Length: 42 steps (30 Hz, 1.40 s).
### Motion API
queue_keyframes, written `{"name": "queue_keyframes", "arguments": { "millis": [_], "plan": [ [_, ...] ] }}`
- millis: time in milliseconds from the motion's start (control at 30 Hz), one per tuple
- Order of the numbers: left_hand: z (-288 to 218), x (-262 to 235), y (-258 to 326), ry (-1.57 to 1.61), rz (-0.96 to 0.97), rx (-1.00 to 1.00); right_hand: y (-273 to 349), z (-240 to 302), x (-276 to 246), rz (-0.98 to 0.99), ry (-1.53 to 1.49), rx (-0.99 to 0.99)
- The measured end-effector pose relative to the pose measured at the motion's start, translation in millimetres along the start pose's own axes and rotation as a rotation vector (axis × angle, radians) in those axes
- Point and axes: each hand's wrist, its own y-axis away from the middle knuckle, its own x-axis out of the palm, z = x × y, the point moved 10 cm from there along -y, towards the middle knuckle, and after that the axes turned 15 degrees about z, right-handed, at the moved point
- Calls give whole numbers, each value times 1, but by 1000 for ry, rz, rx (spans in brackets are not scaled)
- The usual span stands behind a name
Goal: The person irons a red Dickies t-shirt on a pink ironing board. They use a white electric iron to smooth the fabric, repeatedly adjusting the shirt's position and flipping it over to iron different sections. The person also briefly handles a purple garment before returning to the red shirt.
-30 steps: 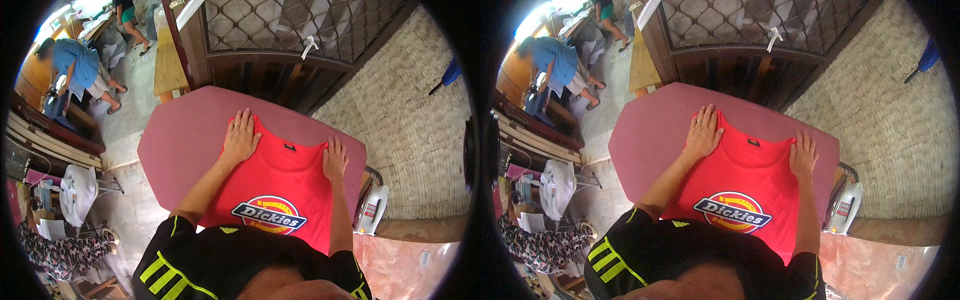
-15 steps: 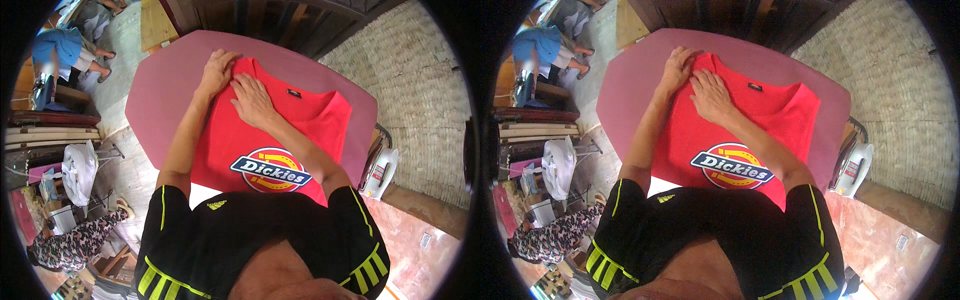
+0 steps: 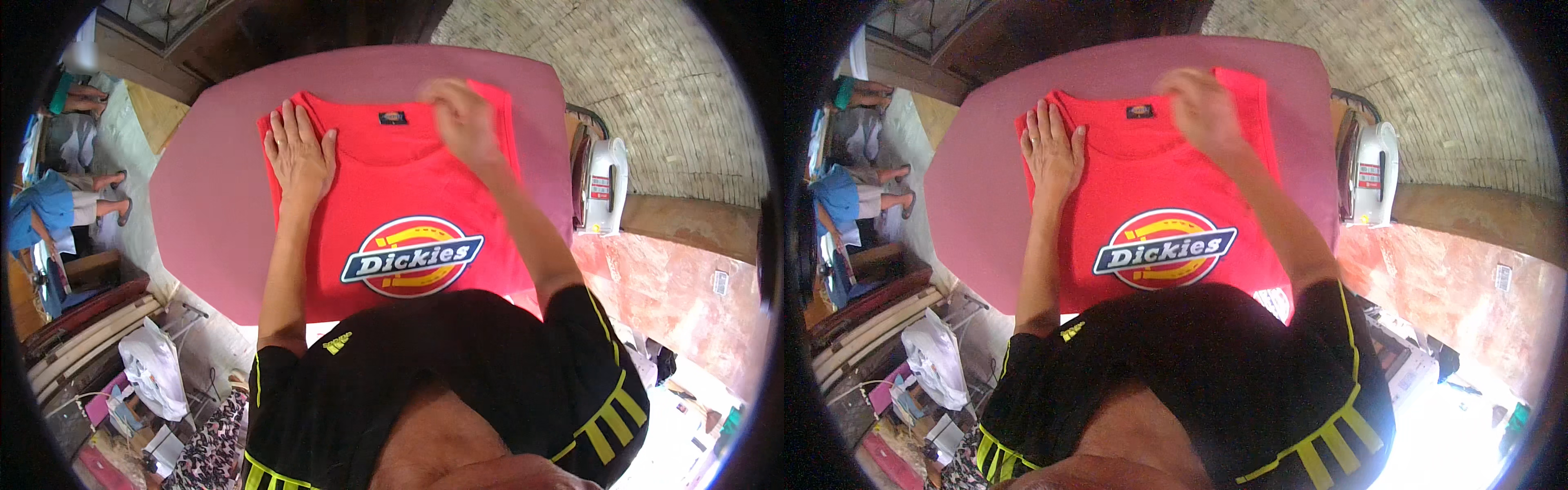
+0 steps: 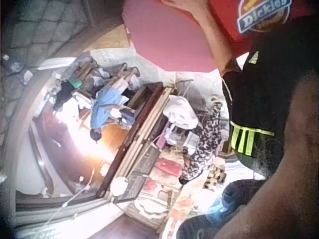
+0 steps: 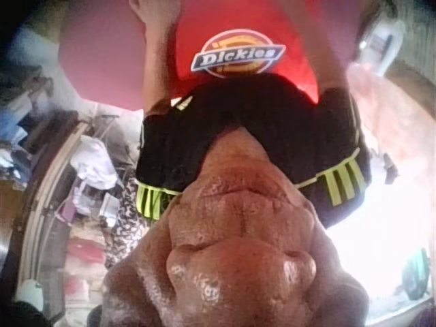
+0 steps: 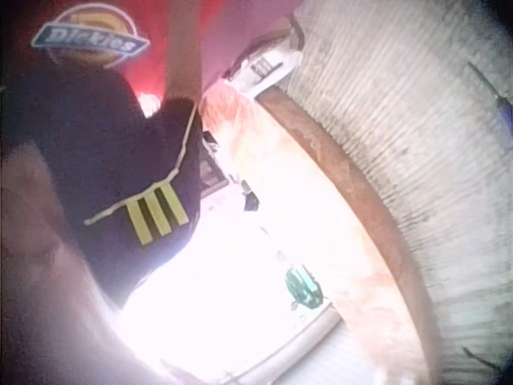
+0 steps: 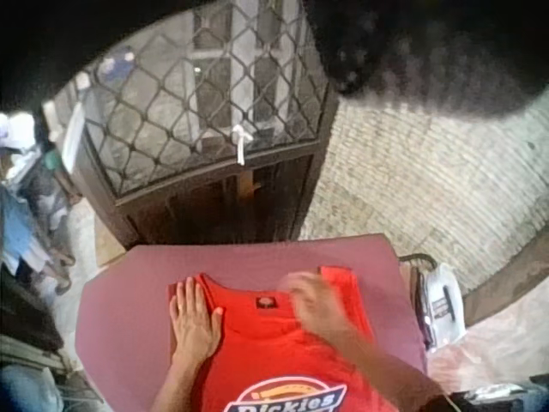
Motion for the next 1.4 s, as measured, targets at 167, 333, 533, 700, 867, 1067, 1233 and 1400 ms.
{"name": "queue_keyframes", "arguments": {
  "millis": [167, 333, 533, 700, 867, 1067, 1233, 1400],
  "plan": [
    [-121, -36, -5, 227, 11, 363, 69, -59, -56, -45, 537, 156],
    [-257, 34, 13, 529, 436, 697, 62, -106, -55, -14, 324, 134],
    [-282, 42, -14, 246, 47, 681, 71, -137, -74, -128, 130, 341],
    [-277, 49, -26, 290, 24, 653, 100, -96, -63, -78, 250, 307],
    [-272, 45, -23, 306, 37, 644, 182, -44, -59, 33, 295, 428],
    [-276, 47, -24, 259, 115, 628, 265, -11, -70, 39, 396, 416],
    [-274, 45, -25, 229, 136, 596, 294, -5, -78, 56, 345, 574],
    [-275, 44, -25, 160, 112, 583, 336, -23, -86, 10, 323, 697]
  ]
}}
